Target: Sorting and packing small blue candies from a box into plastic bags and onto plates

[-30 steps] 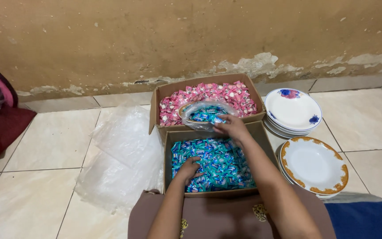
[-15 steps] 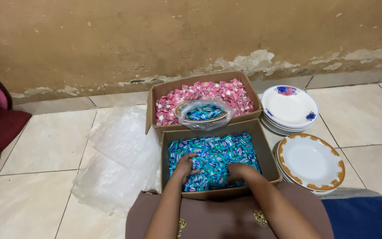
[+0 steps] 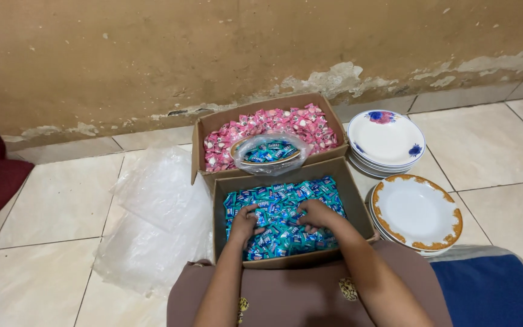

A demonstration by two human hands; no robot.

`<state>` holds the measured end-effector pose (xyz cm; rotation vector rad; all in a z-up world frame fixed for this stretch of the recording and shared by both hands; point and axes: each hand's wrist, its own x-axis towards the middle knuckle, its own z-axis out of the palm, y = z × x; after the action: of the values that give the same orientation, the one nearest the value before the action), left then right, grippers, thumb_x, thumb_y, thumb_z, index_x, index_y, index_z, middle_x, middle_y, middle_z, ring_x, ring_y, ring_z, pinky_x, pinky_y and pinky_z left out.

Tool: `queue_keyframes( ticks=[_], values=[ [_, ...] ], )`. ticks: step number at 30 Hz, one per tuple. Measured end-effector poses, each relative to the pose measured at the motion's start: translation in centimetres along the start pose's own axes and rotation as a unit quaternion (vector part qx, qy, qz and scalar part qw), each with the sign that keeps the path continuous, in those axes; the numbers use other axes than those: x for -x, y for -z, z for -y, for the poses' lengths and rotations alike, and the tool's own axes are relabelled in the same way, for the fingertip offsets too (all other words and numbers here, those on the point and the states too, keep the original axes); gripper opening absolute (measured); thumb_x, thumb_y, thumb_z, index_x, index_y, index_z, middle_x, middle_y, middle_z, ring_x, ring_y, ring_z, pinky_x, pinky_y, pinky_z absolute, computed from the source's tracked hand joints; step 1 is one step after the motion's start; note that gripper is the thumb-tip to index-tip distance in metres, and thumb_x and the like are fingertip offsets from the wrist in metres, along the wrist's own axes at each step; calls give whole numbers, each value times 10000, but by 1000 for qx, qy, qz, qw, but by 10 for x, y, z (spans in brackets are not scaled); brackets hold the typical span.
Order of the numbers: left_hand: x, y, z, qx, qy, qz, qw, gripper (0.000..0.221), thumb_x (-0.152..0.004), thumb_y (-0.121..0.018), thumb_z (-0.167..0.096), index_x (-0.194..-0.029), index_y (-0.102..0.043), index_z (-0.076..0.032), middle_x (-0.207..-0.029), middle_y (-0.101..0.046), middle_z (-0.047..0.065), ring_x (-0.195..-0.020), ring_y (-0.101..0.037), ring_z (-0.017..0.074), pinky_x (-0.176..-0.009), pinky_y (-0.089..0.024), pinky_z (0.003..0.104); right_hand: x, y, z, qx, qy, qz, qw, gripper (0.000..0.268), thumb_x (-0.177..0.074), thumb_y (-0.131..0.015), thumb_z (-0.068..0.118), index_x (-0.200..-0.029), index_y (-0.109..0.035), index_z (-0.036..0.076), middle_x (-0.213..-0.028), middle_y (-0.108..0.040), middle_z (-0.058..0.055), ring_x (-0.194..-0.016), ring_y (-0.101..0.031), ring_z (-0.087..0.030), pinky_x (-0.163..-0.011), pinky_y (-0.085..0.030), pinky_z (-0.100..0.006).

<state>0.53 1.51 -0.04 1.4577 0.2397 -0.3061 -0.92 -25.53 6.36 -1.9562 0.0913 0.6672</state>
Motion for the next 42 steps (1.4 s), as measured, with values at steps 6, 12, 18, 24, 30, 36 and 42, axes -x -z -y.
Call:
queue_keyframes(
  ticks=[6, 12, 18, 24, 30, 36, 42],
  values=[
    [2, 1, -2, 8, -11, -18, 1000, 463, -923, -559, 54, -1383, -568, 0, -942, -479, 98, -836, -608, 205, -764, -689, 527, -13, -5, 1, -82, 45, -13, 996, 512, -886, -689, 7, -1352, -531, -137, -1066, -637, -382, -712, -773, -367, -545, -675, -415],
    [5, -5, -2, 22, -20, -18, 999, 461, -899, -660, 31, -1354, -598, -10, -914, -447, 55, -835, -618, 199, -724, -697, 516, -5, -2, 11, -118, 32, 22, 992, 580, -900, -737, 43, -1372, -470, -162, -972, -722, -370, -764, -773, -361, -619, -652, -427],
    [6, -8, -4, 18, -23, -25, 999, 462, -885, -730, -41, -1334, -624, -34, -961, -436, 55, -892, -637, 201, -715, -700, 446, -2, 4, 14, -142, 34, 7, 989, 531, -874, -777, 51, -1277, -494, -149, -924, -727, -358, -698, -766, -348, -527, -644, -389],
    [16, -47, -109, 6, -117, -39, 992, 456, -918, -705, -68, -1359, -601, -19, -1037, -566, 164, -964, -663, 254, -806, -662, 446, -22, -3, 3, -52, 26, -25, 998, 404, -864, -743, 0, -1234, -624, -109, -892, -726, -352, -662, -770, -333, -510, -662, -396],
    [-5, -79, -189, 215, -120, 24, 969, 748, -1029, -584, -101, -1631, -145, -42, -1616, -163, 368, -1522, -190, 475, -1194, -302, 582, -17, -3, 15, -66, 34, -32, 997, 438, -862, -749, 8, -1263, -610, -100, -895, -733, -317, -652, -768, -318, -516, -659, -382],
    [18, -58, -110, -145, -192, -20, 970, 418, -1027, -591, -136, -1441, -535, -109, -1212, -724, 149, -1102, -674, 264, -910, -561, 415, -14, 2, 16, -64, 36, -49, 996, 421, -861, -722, -4, -1259, -621, -99, -837, -725, -326, -646, -764, -323, -510, -660, -366],
    [-11, -14, 59, -677, 25, 118, 726, 834, -878, -758, -387, -1590, -335, -290, -1690, -74, 243, -1459, -214, 576, -1063, -279, 782, -11, -8, 16, -48, 49, -69, 995, 367, -861, -715, -4, -1214, -652, -81, -767, -706, -290, -592, -754, -299, -462, -659, -342]
  ],
)
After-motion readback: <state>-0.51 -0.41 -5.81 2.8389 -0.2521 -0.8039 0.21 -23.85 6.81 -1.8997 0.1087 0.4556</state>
